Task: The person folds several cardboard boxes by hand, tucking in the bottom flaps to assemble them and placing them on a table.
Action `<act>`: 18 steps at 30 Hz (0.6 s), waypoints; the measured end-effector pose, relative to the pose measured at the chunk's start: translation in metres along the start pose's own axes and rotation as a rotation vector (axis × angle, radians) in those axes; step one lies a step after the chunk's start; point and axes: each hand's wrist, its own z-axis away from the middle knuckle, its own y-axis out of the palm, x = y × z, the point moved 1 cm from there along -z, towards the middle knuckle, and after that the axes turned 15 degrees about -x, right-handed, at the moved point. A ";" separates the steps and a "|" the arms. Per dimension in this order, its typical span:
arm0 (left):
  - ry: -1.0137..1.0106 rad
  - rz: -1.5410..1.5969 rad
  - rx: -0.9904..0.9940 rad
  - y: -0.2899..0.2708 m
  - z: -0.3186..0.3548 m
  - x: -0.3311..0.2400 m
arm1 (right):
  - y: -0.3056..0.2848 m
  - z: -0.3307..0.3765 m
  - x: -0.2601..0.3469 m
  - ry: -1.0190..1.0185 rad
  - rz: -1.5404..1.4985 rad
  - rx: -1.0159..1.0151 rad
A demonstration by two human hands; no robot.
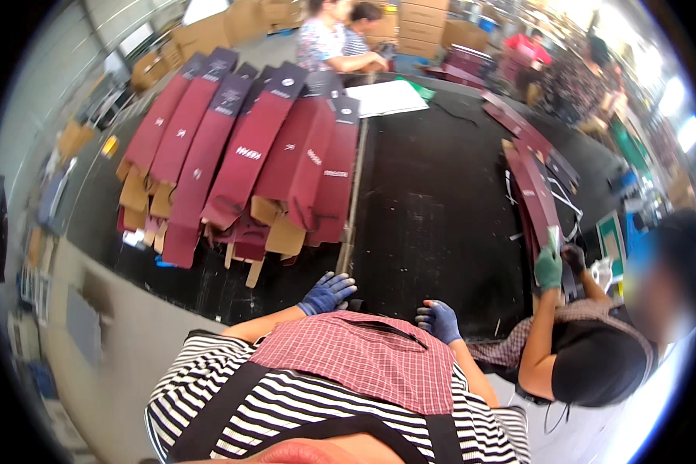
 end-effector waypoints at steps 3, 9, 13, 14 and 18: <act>-0.035 -0.028 -0.034 0.004 0.010 -0.002 | -0.014 -0.015 -0.005 0.043 -0.059 0.069; -0.045 0.015 -0.009 -0.001 0.006 -0.009 | -0.034 -0.026 -0.003 -0.176 0.231 -0.239; 0.031 0.037 -0.109 0.009 0.002 -0.006 | -0.044 -0.021 -0.008 -0.198 0.151 -0.275; 0.016 0.039 -0.085 0.000 0.000 -0.007 | -0.041 -0.028 -0.009 -0.208 0.132 -0.291; -0.015 0.017 -0.063 -0.009 0.002 -0.008 | -0.010 -0.019 -0.001 0.050 -0.017 0.132</act>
